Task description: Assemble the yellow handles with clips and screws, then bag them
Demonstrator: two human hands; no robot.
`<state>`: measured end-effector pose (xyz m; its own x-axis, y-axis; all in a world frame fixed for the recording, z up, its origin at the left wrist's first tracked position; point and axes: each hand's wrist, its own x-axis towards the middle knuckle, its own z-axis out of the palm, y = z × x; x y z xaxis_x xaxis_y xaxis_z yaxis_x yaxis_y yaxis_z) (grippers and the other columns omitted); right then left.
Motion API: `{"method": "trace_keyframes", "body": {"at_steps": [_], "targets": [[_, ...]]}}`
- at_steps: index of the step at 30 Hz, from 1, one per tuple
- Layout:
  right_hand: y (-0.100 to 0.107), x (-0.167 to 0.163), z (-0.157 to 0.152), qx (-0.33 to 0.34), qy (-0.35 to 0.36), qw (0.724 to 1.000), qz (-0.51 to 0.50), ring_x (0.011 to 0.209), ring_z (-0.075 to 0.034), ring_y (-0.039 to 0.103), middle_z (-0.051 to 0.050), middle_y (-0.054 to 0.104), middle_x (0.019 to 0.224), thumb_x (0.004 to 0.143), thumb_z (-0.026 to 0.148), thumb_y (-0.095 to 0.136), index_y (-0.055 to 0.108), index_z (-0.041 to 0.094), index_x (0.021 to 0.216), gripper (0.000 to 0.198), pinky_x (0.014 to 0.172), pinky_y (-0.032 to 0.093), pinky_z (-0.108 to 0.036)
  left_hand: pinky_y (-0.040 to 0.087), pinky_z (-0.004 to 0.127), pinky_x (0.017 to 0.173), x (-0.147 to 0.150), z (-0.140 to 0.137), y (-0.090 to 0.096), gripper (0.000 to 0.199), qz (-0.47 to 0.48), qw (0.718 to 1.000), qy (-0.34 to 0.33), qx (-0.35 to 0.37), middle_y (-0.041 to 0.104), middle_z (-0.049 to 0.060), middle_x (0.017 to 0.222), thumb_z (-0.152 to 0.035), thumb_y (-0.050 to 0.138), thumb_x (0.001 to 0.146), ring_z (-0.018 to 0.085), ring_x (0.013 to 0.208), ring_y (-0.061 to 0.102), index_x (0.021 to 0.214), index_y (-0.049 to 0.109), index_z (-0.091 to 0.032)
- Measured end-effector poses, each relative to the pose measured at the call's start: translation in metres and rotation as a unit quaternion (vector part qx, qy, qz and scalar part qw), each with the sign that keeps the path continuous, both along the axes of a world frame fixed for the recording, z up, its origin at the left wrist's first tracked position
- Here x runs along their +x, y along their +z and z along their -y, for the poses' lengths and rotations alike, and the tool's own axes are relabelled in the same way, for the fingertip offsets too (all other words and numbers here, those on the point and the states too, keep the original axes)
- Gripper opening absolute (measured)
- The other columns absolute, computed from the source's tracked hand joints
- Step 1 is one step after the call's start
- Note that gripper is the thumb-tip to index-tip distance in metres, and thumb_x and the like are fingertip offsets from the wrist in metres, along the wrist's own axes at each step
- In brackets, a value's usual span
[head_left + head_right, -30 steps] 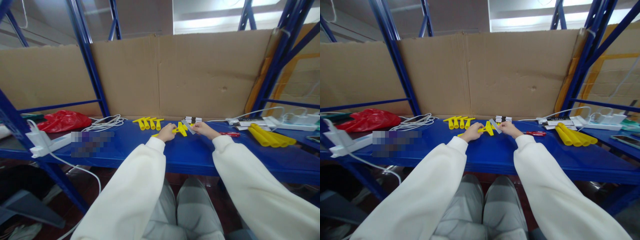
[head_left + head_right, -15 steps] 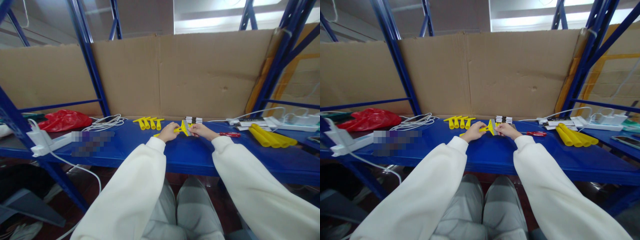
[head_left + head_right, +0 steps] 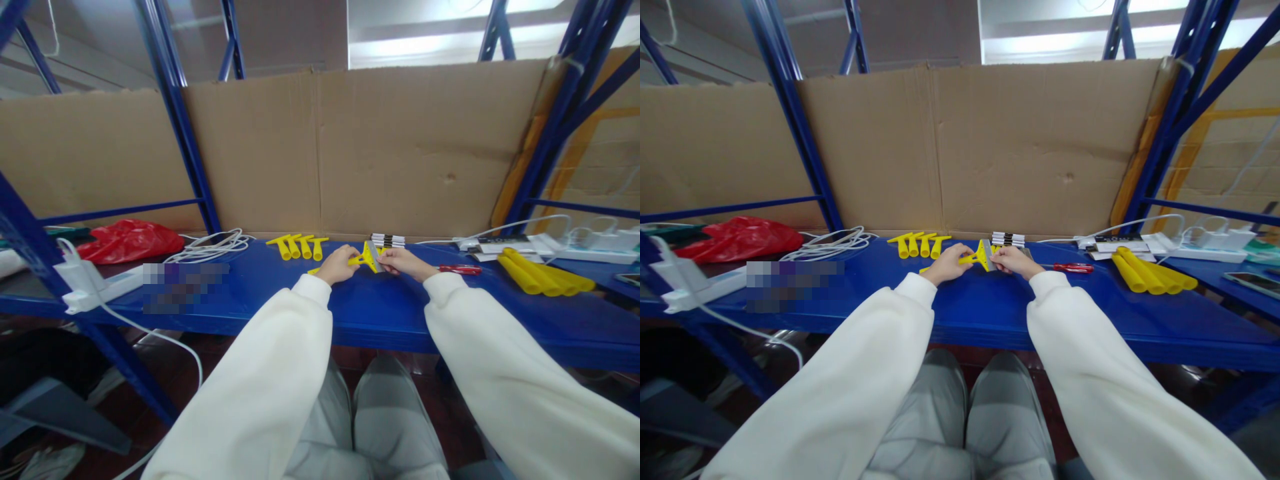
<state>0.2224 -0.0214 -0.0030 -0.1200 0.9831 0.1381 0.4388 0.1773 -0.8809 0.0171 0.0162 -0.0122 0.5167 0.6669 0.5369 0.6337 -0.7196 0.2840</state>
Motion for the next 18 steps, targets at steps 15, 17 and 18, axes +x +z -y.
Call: {"method": "trace_keyframes", "body": {"at_steps": [15, 17, 18], "targets": [[-0.0024, 0.0027, 0.0, -0.041, 0.035, 0.996, -0.072, 0.044, -0.005, 0.035, 0.005, 0.046, 0.049, 0.06, 0.044, 0.086, 0.052, 0.018, 0.057, 0.043, 0.041, 0.025, -0.022, 0.051, 0.035, 0.096, 0.0004, 0.0028, 0.0018, 0.023, 0.026, 0.999, -0.017, -0.019, 0.068, 0.006, 0.106, -0.013, 0.07, 0.076, 0.021, 0.101, 0.066, 0.099, 0.07, -0.016], [-0.0031, 0.0033, -0.0004, -0.045, 0.042, 0.995, -0.081, 0.044, -0.005, 0.036, 0.005, 0.045, 0.049, 0.059, 0.043, 0.086, 0.052, 0.018, 0.058, 0.043, 0.041, 0.025, -0.022, 0.051, 0.035, 0.097, 0.0001, 0.0025, 0.0016, 0.023, 0.019, 0.999, -0.023, -0.016, 0.068, 0.006, 0.107, -0.014, 0.07, 0.077, 0.021, 0.102, 0.066, 0.099, 0.069, -0.017], [-0.0036, 0.0036, -0.0006, -0.046, 0.043, 0.994, -0.084, 0.044, -0.005, 0.036, 0.006, 0.044, 0.048, 0.059, 0.042, 0.086, 0.051, 0.018, 0.057, 0.043, 0.041, 0.025, -0.022, 0.051, 0.035, 0.097, 0.0, 0.0029, 0.0018, 0.023, 0.013, 1.0, -0.023, -0.015, 0.069, 0.006, 0.107, -0.014, 0.069, 0.077, 0.021, 0.102, 0.066, 0.1, 0.069, -0.017]]}}
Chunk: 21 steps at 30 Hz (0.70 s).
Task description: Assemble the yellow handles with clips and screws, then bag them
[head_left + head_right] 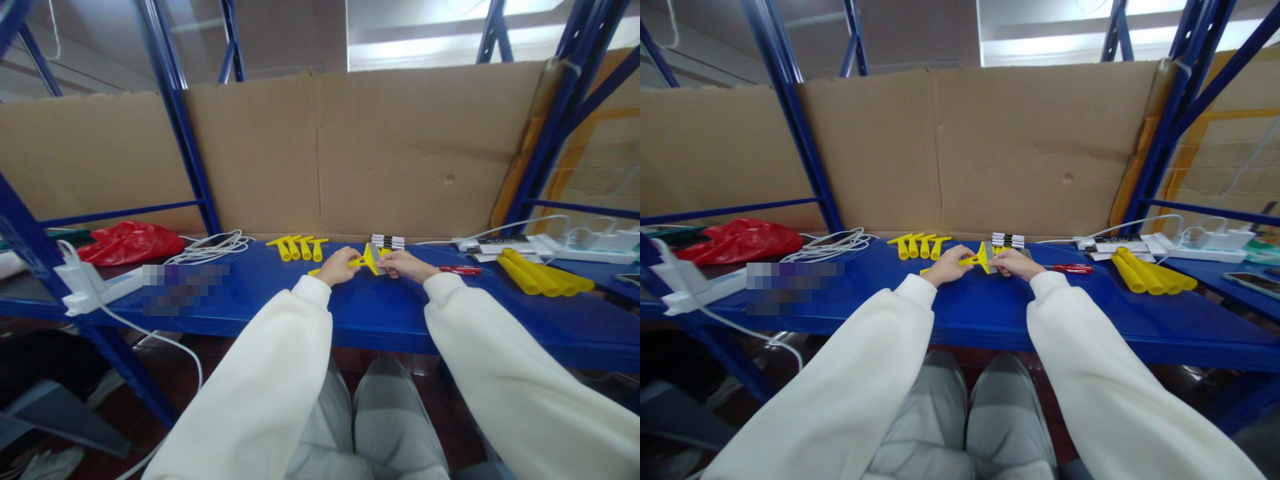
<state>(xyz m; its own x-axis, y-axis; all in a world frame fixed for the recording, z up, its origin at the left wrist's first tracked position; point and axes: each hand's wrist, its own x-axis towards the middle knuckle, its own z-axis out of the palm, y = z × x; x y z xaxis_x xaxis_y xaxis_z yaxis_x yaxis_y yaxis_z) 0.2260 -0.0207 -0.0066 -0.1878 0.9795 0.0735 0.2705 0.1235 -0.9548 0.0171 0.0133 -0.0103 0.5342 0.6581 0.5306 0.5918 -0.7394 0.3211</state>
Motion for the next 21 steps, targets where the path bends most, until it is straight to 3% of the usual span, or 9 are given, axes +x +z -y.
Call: {"method": "trace_keyframes", "body": {"at_steps": [4, 9, 15, 21], "targets": [[-0.002, 0.002, -0.001, -0.004, 0.012, 1.0, 0.005, 0.044, -0.005, 0.035, 0.006, 0.043, 0.048, 0.061, 0.042, 0.085, 0.049, 0.018, 0.057, 0.043, 0.041, 0.024, -0.022, 0.049, 0.035, 0.101, 0.001, 0.006, 0.002, 0.028, -0.04, 0.999, 0.01, -0.002, 0.069, 0.009, 0.115, -0.015, 0.066, 0.081, 0.022, 0.109, 0.065, 0.109, 0.067, -0.017], [-0.006, 0.003, -0.003, 0.0, 0.029, 0.999, 0.021, 0.044, -0.005, 0.033, 0.005, 0.044, 0.048, 0.06, 0.046, 0.084, 0.052, 0.018, 0.057, 0.042, 0.041, 0.021, -0.022, 0.047, 0.035, 0.104, 0.004, 0.017, 0.001, 0.054, -0.082, 0.997, 0.005, 0.015, 0.064, 0.009, 0.132, -0.013, 0.059, 0.086, 0.024, 0.122, 0.06, 0.139, 0.051, -0.023], [-0.006, 0.004, -0.004, 0.002, 0.049, 0.998, 0.029, 0.046, -0.005, 0.031, 0.006, 0.043, 0.05, 0.057, 0.049, 0.084, 0.054, 0.017, 0.06, 0.044, 0.044, 0.019, -0.021, 0.05, 0.03, 0.093, 0.008, 0.027, 0.004, 0.051, -0.175, 0.984, 0.01, 0.035, 0.065, 0.008, 0.111, -0.012, 0.045, 0.093, 0.023, 0.109, 0.065, 0.14, 0.056, -0.029], [-0.007, 0.005, -0.004, 0.002, 0.047, 0.998, 0.033, 0.047, -0.005, 0.031, 0.007, 0.041, 0.051, 0.059, 0.052, 0.083, 0.052, 0.018, 0.061, 0.047, 0.045, 0.019, -0.021, 0.049, 0.029, 0.089, 0.009, 0.031, 0.008, 0.052, -0.203, 0.978, 0.021, 0.043, 0.06, 0.008, 0.107, -0.013, 0.042, 0.095, 0.022, 0.106, 0.064, 0.143, 0.053, -0.03]]}}
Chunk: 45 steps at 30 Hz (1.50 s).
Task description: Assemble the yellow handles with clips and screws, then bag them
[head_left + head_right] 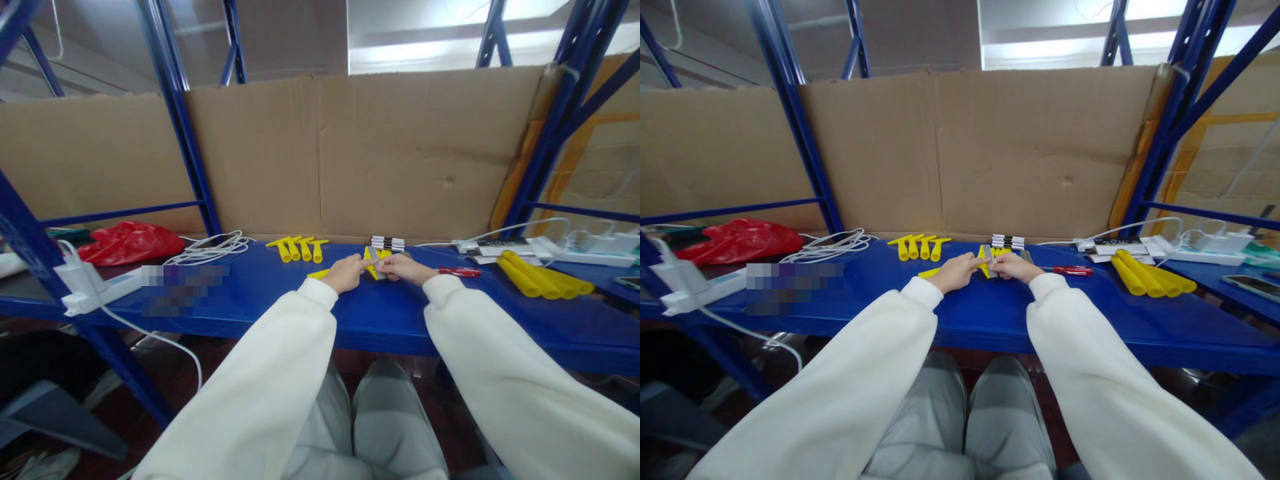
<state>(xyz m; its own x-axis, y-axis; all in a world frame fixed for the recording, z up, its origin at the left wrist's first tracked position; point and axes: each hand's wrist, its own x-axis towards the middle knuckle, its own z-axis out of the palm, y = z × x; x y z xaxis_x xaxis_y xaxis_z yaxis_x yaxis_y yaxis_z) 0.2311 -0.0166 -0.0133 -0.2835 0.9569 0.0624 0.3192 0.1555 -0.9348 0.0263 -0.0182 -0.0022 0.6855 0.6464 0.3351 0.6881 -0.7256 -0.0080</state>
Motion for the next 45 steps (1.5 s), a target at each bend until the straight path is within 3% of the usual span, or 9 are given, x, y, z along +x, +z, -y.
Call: {"method": "trace_keyframes", "body": {"at_steps": [8, 15, 20, 26, 33, 39, 42, 45], "targets": [[0.0, -0.003, -0.001, -0.007, -0.002, 1.0, -0.012, 0.044, -0.004, 0.03, 0.007, 0.041, 0.051, 0.061, 0.05, 0.084, 0.051, 0.018, 0.062, 0.046, 0.042, 0.018, -0.02, 0.049, 0.031, 0.092, -0.001, -0.004, -0.003, 0.05, 0.023, 1.0, 0.006, 0.008, 0.062, 0.008, 0.102, -0.014, 0.046, 0.093, 0.024, 0.104, 0.064, 0.14, 0.058, -0.03], [0.001, -0.006, 0.002, 0.017, -0.087, 0.995, -0.052, 0.044, -0.009, 0.042, 0.003, 0.048, 0.05, 0.078, 0.05, 0.073, 0.056, 0.019, 0.072, 0.036, 0.038, 0.029, -0.021, 0.049, 0.029, 0.091, 0.001, -0.002, -0.001, 0.047, 0.024, 1.0, -0.011, 0.001, 0.064, 0.007, 0.101, -0.016, 0.048, 0.094, 0.022, 0.102, 0.066, 0.136, 0.061, -0.032], [0.005, -0.007, 0.003, 0.036, -0.115, 0.991, -0.061, 0.053, -0.01, 0.05, 0.001, 0.056, 0.059, 0.075, 0.046, 0.075, 0.057, 0.019, 0.073, 0.032, 0.043, 0.036, -0.021, 0.048, 0.029, 0.094, 0.005, 0.002, 0.0, 0.045, 0.036, 0.998, -0.048, 0.001, 0.067, 0.006, 0.108, -0.017, 0.049, 0.095, 0.022, 0.108, 0.065, 0.135, 0.063, -0.032], [0.006, -0.005, -0.002, 0.047, -0.128, 0.988, -0.07, 0.051, -0.01, 0.046, 0.003, 0.053, 0.056, 0.07, 0.04, 0.076, 0.049, 0.02, 0.065, 0.034, 0.047, 0.034, -0.023, 0.049, 0.03, 0.096, 0.006, 0.004, 0.002, 0.043, 0.048, 0.997, -0.055, -0.002, 0.068, 0.006, 0.11, -0.018, 0.051, 0.095, 0.022, 0.11, 0.064, 0.133, 0.064, -0.032], [0.007, -0.006, -0.004, 0.094, -0.125, 0.985, -0.072, 0.051, -0.009, 0.044, 0.004, 0.053, 0.058, 0.065, 0.049, 0.077, 0.046, 0.021, 0.066, 0.042, 0.047, 0.031, -0.023, 0.049, 0.03, 0.093, 0.007, 0.006, 0.002, 0.045, 0.034, 0.998, -0.054, 0.007, 0.067, 0.008, 0.108, -0.015, 0.048, 0.094, 0.024, 0.109, 0.065, 0.134, 0.064, -0.03], [0.006, -0.007, -0.001, 0.084, -0.121, 0.986, -0.076, 0.049, -0.008, 0.044, 0.005, 0.05, 0.055, 0.066, 0.055, 0.078, 0.049, 0.02, 0.066, 0.045, 0.047, 0.033, -0.023, 0.049, 0.03, 0.093, 0.007, 0.001, 0.0, 0.043, 0.056, 0.997, -0.05, 0.002, 0.067, 0.008, 0.108, -0.018, 0.049, 0.095, 0.023, 0.108, 0.065, 0.134, 0.064, -0.028], [0.007, -0.007, -0.001, 0.083, -0.151, 0.981, -0.089, 0.051, -0.009, 0.047, 0.003, 0.054, 0.058, 0.073, 0.048, 0.076, 0.055, 0.019, 0.072, 0.035, 0.047, 0.034, -0.022, 0.049, 0.03, 0.093, 0.004, -0.005, -0.001, 0.042, 0.08, 0.996, -0.025, 0.003, 0.068, 0.007, 0.106, -0.021, 0.052, 0.094, 0.021, 0.103, 0.065, 0.134, 0.064, -0.028], [0.009, -0.001, -0.004, 0.111, -0.226, 0.964, -0.089, 0.051, -0.008, 0.047, 0.001, 0.058, 0.063, 0.077, 0.033, 0.072, 0.056, 0.019, 0.073, 0.022, 0.045, 0.034, -0.021, 0.049, 0.03, 0.094, -0.001, -0.011, -0.003, 0.041, 0.091, 0.996, 0.012, -0.002, 0.069, 0.008, 0.108, -0.022, 0.053, 0.094, 0.022, 0.103, 0.066, 0.133, 0.065, -0.029]]}}
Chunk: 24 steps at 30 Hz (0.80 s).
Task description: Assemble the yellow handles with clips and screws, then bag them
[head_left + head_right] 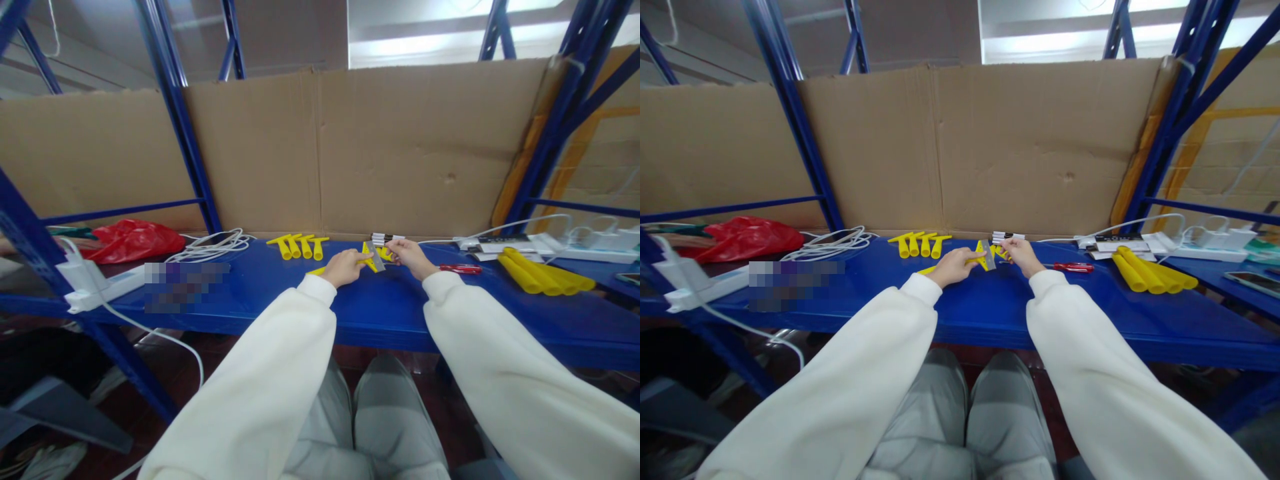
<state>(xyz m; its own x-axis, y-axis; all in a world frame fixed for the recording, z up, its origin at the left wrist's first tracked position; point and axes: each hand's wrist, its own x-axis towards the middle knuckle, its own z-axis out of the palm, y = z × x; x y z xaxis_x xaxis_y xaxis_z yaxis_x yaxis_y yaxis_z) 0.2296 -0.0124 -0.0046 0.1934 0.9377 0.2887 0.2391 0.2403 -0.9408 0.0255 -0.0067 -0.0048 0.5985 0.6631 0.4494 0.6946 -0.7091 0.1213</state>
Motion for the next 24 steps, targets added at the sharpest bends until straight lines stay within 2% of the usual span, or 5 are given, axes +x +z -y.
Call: {"method": "trace_keyframes", "body": {"at_steps": [5, 10, 14, 18, 24], "targets": [[-0.004, 0.02, -0.013, 0.002, -0.112, 0.992, 0.052, 0.054, -0.01, 0.049, 0.001, 0.058, 0.06, 0.071, 0.019, 0.071, 0.056, 0.019, 0.069, 0.015, 0.05, 0.042, -0.023, 0.049, 0.033, 0.098, -0.009, -0.008, 0.001, 0.039, 0.029, 0.998, 0.042, -0.021, 0.068, 0.009, 0.116, -0.022, 0.057, 0.092, 0.024, 0.109, 0.065, 0.129, 0.068, -0.026], [-0.013, 0.031, -0.026, 0.01, -0.148, 0.984, 0.099, 0.059, -0.013, 0.057, 0.002, 0.059, 0.056, 0.067, 0.011, 0.062, 0.061, 0.017, 0.067, 0.006, 0.062, 0.049, -0.024, 0.049, 0.031, 0.099, -0.012, -0.007, 0.002, 0.039, 0.02, 0.997, 0.058, -0.035, 0.066, 0.007, 0.119, -0.022, 0.059, 0.091, 0.023, 0.113, 0.064, 0.129, 0.068, -0.027], [-0.016, 0.028, -0.028, -0.018, -0.156, 0.973, 0.166, 0.068, -0.015, 0.065, -0.004, 0.07, 0.069, 0.07, 0.01, 0.059, 0.069, 0.013, 0.077, 0.012, 0.069, 0.051, -0.025, 0.047, 0.029, 0.102, -0.009, -0.005, 0.0, 0.039, -0.017, 0.997, 0.068, -0.043, 0.068, 0.005, 0.123, -0.024, 0.06, 0.091, 0.023, 0.117, 0.063, 0.128, 0.068, -0.03], [-0.012, 0.02, -0.02, -0.048, -0.17, 0.933, 0.314, 0.089, -0.021, 0.07, -0.01, 0.076, 0.091, 0.077, 0.013, 0.058, 0.074, 0.015, 0.09, 0.02, 0.08, 0.051, -0.028, 0.046, 0.026, 0.103, -0.007, -0.004, -0.001, 0.039, -0.025, 0.997, 0.059, -0.046, 0.069, 0.004, 0.125, -0.023, 0.061, 0.09, 0.023, 0.119, 0.062, 0.128, 0.069, -0.028], [0.0, 0.004, -0.009, -0.139, -0.177, 0.853, 0.471, 0.115, -0.03, 0.064, -0.013, 0.073, 0.116, 0.085, 0.031, 0.06, 0.076, 0.02, 0.104, 0.027, 0.095, 0.047, -0.04, 0.047, 0.03, 0.103, -0.007, -0.006, -0.001, 0.039, -0.017, 0.997, 0.045, -0.058, 0.07, 0.007, 0.125, -0.021, 0.062, 0.089, 0.025, 0.117, 0.064, 0.126, 0.07, -0.024]]}}
